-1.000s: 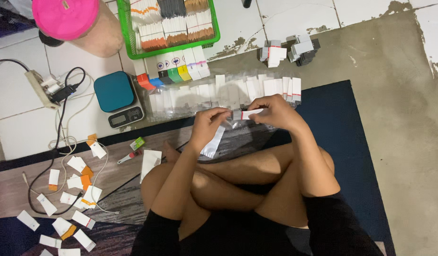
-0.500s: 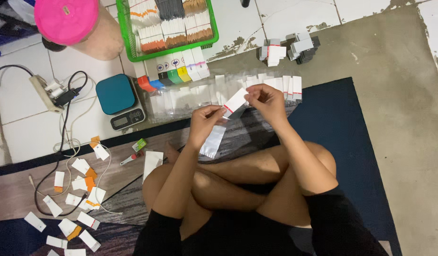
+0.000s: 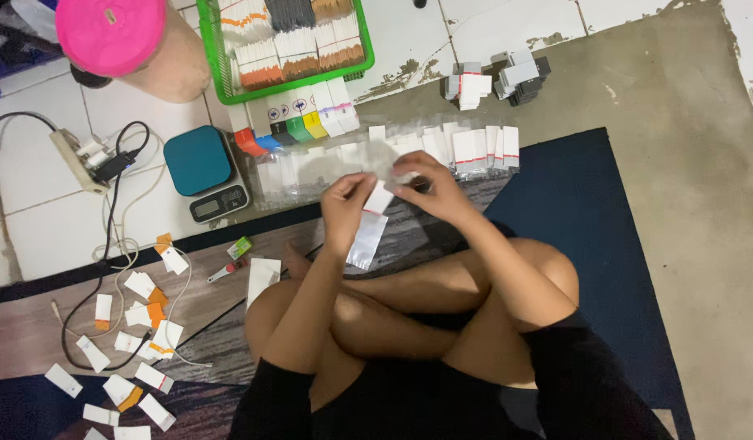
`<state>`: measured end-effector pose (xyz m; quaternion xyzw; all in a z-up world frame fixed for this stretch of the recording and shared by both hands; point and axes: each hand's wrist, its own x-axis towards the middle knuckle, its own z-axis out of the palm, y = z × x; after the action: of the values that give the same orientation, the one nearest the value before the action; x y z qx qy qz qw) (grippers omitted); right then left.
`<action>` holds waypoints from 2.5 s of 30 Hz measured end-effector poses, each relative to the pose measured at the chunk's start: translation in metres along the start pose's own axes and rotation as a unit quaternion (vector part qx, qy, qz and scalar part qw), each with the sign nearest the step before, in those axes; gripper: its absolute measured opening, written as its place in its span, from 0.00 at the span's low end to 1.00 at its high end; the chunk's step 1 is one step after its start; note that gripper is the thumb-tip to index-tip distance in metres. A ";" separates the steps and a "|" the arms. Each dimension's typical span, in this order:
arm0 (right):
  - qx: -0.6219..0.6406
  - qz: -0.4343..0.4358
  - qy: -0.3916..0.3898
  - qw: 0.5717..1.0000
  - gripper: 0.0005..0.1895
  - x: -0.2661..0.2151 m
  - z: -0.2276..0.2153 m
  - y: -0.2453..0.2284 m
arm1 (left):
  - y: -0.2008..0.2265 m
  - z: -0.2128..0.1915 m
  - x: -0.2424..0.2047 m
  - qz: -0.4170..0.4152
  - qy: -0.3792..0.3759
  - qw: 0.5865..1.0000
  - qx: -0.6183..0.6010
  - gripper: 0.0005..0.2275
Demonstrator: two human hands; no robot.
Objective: The person sorts through small paper packets by hand while sitting on the floor.
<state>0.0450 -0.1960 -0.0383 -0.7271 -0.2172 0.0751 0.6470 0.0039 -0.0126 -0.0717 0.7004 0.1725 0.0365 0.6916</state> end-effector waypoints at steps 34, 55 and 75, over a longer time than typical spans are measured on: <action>-0.234 0.266 0.299 0.886 0.33 0.004 -0.121 0.202 | -0.086 -0.036 0.033 -0.195 -0.113 0.781 0.583 0.21; -0.115 0.140 0.357 0.917 0.07 0.009 -0.080 0.192 | -0.025 -0.055 0.008 -0.083 -0.111 0.902 0.409 0.08; -0.009 0.138 0.010 0.990 0.11 -0.004 0.021 0.087 | -0.018 -0.003 0.007 -0.083 -0.169 0.977 0.099 0.10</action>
<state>0.0526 -0.1840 -0.1271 -0.7566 -0.1084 0.1545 0.6261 0.0063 -0.0075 -0.0910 0.7448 0.1139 -0.1570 0.6385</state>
